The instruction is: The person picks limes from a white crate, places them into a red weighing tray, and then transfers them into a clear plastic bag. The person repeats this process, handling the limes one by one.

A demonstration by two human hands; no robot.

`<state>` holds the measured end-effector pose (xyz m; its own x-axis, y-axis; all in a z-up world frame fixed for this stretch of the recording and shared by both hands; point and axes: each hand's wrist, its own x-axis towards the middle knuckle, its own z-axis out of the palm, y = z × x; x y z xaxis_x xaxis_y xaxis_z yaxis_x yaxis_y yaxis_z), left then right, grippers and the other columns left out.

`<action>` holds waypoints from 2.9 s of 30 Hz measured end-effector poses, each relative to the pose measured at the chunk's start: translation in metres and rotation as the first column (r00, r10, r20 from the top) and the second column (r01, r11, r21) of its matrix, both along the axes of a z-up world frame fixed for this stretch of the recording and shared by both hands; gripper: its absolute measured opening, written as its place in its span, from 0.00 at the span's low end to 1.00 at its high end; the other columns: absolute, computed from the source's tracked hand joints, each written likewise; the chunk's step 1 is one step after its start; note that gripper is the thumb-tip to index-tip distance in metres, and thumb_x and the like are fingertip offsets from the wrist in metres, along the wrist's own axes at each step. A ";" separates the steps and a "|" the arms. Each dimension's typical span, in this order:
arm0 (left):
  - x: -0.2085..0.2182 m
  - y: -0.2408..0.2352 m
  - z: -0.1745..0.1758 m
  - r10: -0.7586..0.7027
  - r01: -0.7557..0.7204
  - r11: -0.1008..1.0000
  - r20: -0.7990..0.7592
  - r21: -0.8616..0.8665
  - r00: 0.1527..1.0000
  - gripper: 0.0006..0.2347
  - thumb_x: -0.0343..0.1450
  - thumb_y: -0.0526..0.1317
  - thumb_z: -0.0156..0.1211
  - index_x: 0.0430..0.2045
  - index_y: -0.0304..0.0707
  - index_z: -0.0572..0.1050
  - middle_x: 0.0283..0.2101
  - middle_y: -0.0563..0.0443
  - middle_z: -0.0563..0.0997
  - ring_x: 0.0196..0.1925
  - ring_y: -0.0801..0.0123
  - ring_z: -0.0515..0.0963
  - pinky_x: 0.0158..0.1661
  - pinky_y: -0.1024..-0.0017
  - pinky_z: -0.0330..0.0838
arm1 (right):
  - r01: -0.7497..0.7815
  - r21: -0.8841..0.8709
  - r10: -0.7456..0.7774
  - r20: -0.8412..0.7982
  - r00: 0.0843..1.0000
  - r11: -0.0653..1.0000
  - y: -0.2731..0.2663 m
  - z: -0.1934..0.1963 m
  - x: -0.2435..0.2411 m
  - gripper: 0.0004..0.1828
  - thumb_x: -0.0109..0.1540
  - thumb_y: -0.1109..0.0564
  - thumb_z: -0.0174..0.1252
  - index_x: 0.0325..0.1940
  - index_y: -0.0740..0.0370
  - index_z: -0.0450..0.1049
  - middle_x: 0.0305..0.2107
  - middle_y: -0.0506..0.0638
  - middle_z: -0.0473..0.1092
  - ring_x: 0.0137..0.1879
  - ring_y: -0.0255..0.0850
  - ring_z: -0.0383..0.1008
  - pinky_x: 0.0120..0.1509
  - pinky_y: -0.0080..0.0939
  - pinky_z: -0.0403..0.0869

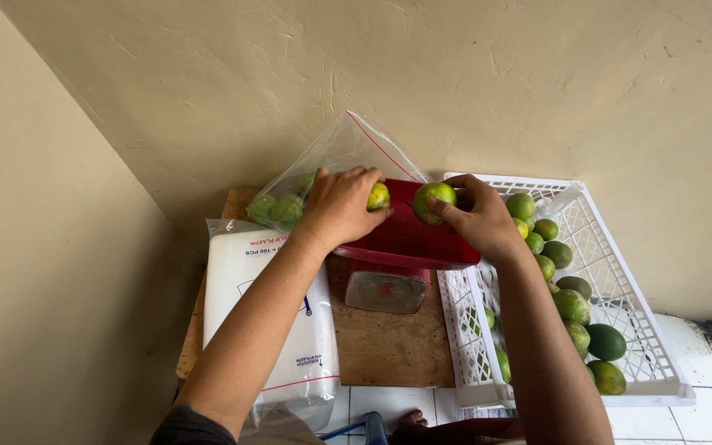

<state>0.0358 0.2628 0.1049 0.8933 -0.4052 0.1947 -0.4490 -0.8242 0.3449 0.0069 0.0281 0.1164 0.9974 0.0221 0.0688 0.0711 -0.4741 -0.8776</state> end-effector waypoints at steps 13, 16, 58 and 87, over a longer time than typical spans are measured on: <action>0.007 0.024 -0.020 -0.106 0.093 0.982 -0.076 -0.163 0.991 0.21 0.72 0.36 0.60 0.60 0.42 0.63 0.52 0.41 0.67 0.57 0.29 0.76 0.58 0.43 0.71 | -0.279 -0.320 0.185 -0.293 0.938 0.905 0.047 -0.004 0.015 0.36 0.57 0.43 0.69 0.64 0.65 0.73 0.48 0.65 0.78 0.56 0.54 0.79 0.57 0.50 0.77; 0.007 0.028 -0.017 -0.128 0.114 0.987 -0.120 -0.115 0.985 0.16 0.73 0.35 0.59 0.56 0.41 0.68 0.51 0.41 0.69 0.58 0.29 0.75 0.65 0.39 0.62 | -0.309 -0.232 0.229 -0.316 0.921 0.923 0.052 -0.015 0.027 0.38 0.57 0.44 0.71 0.64 0.68 0.71 0.45 0.67 0.78 0.49 0.53 0.80 0.48 0.45 0.79; 0.013 0.036 -0.034 -0.139 0.129 0.988 -0.121 -0.087 0.983 0.15 0.78 0.39 0.49 0.60 0.43 0.71 0.59 0.46 0.74 0.68 0.50 0.64 0.67 0.40 0.55 | -0.332 -0.391 0.210 -0.323 0.923 0.859 0.076 0.002 0.004 0.35 0.63 0.35 0.61 0.66 0.59 0.70 0.50 0.62 0.78 0.56 0.57 0.80 0.53 0.52 0.80; -0.081 -0.120 0.028 -0.499 0.546 0.818 0.251 -0.180 0.830 0.17 0.76 0.33 0.48 0.62 0.36 0.69 0.60 0.32 0.71 0.66 0.42 0.70 0.63 0.49 0.64 | 0.170 -0.114 -0.158 0.111 0.981 0.979 -0.146 -0.032 -0.067 0.22 0.68 0.42 0.62 0.52 0.64 0.76 0.40 0.57 0.78 0.50 0.45 0.80 0.51 0.50 0.77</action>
<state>-0.0455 0.1427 0.1328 0.4973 -0.7214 0.4819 -0.8626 -0.3518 0.3636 -0.0603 -0.1180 0.0844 0.9762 -0.1265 0.1760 0.0687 -0.5897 -0.8047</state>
